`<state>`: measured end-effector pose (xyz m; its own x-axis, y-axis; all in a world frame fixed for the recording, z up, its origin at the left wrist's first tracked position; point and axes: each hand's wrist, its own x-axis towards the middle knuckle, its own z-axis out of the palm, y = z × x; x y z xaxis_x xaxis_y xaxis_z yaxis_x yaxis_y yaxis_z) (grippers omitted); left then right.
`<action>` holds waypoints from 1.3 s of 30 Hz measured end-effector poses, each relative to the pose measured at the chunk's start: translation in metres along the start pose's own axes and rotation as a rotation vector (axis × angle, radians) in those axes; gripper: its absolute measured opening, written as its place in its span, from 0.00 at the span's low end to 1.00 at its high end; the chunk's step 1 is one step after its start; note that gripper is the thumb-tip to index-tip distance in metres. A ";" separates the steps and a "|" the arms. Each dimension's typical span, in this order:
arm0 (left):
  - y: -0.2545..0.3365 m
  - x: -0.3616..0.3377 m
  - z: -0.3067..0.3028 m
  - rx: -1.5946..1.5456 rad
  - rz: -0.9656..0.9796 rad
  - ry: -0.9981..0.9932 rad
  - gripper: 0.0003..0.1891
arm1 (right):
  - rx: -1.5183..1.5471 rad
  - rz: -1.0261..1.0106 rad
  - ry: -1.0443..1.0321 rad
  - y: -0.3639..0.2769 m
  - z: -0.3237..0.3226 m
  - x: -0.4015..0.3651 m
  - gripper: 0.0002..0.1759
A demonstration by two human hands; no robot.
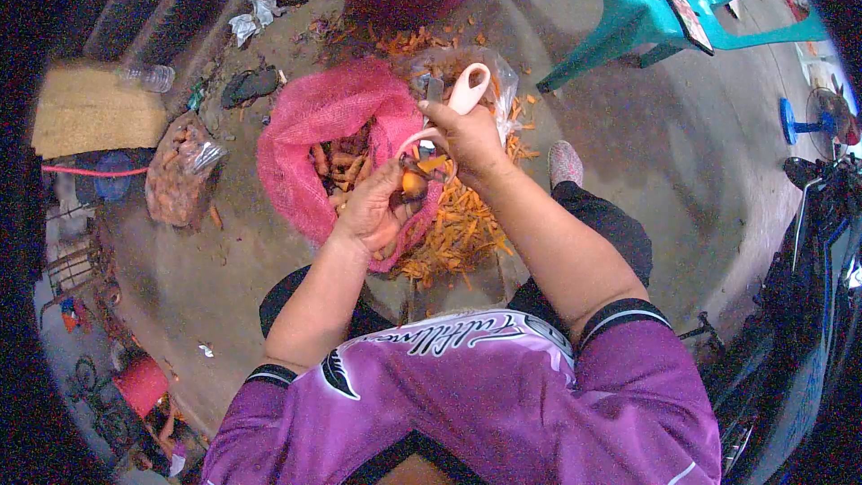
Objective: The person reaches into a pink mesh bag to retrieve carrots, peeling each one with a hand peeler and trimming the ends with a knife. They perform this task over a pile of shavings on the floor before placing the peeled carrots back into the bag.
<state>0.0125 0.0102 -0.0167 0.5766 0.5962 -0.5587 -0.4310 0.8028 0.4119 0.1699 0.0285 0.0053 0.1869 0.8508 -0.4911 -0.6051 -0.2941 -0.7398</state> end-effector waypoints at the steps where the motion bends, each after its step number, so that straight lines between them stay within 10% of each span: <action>1: 0.000 0.000 0.000 -0.007 0.014 0.002 0.12 | -0.050 0.005 -0.023 0.005 -0.003 0.002 0.15; 39: 0.010 -0.006 0.003 0.477 0.086 -0.137 0.24 | -0.476 0.053 -0.167 0.001 -0.007 -0.004 0.13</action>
<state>0.0069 0.0147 -0.0070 0.6529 0.6291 -0.4218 -0.1338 0.6439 0.7533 0.1746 0.0217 0.0035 0.0155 0.8758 -0.4824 -0.1832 -0.4718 -0.8625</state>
